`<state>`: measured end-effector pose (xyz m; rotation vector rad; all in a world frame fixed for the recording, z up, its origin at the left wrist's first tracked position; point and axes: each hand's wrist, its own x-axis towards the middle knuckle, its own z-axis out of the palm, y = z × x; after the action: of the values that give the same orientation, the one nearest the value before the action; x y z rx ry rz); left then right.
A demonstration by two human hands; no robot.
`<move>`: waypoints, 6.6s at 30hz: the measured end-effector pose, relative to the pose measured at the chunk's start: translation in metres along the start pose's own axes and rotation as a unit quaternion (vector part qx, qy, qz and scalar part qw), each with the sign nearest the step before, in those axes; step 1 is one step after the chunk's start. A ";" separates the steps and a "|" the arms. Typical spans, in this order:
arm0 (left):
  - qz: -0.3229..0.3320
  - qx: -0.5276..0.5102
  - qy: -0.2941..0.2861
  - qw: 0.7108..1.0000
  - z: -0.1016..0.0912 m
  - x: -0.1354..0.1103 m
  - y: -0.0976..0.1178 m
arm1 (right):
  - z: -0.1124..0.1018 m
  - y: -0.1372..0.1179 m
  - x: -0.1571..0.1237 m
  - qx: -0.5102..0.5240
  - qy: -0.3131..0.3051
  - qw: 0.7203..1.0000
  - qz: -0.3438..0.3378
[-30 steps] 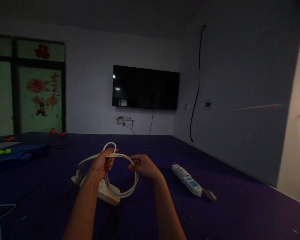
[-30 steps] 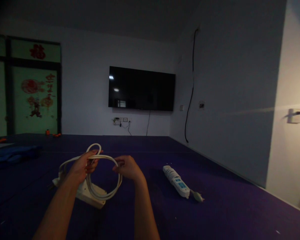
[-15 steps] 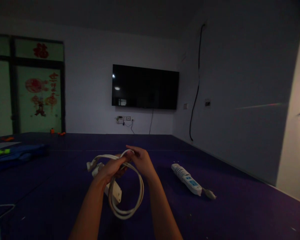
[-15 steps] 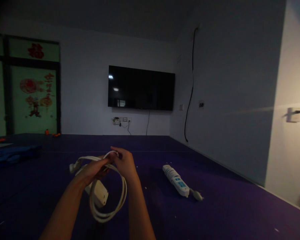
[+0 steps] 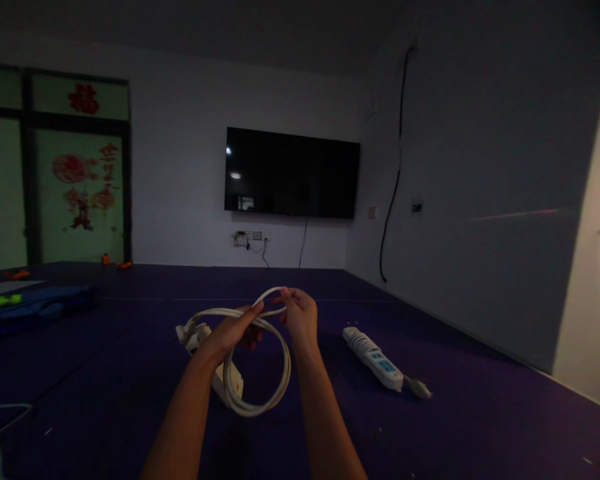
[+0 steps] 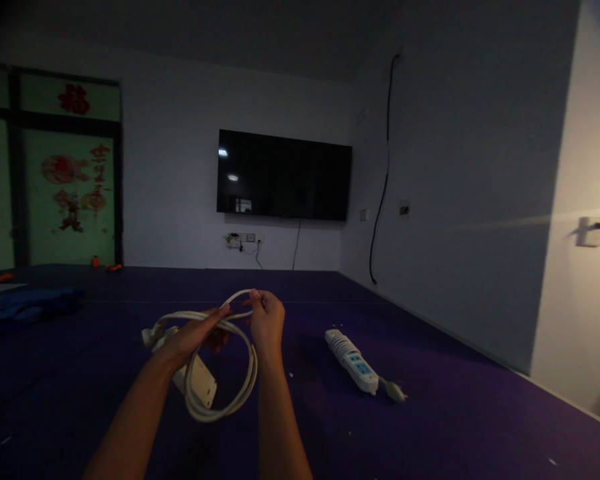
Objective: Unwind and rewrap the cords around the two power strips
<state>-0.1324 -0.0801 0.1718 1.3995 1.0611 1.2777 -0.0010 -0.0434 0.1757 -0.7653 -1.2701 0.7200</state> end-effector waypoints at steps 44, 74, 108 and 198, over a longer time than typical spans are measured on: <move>0.085 -0.179 0.154 0.968 -0.020 0.005 0.009 | -0.006 -0.019 -0.006 -0.076 -0.218 0.965 -0.125; 0.131 -0.052 0.122 0.982 -0.003 0.013 -0.005 | 0.002 -0.008 -0.005 -0.077 -0.086 0.991 -0.061; 0.153 -0.131 0.238 0.950 0.010 0.020 -0.009 | -0.001 -0.037 -0.020 -0.227 -0.095 0.961 -0.125; -0.051 -0.520 0.069 0.850 -0.028 0.004 0.014 | -0.006 -0.011 0.000 0.012 -0.181 0.983 0.006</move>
<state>-0.1599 -0.0767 0.1865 0.4121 0.3525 1.5278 0.0052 -0.0502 0.1845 -0.6399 -1.5806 0.9118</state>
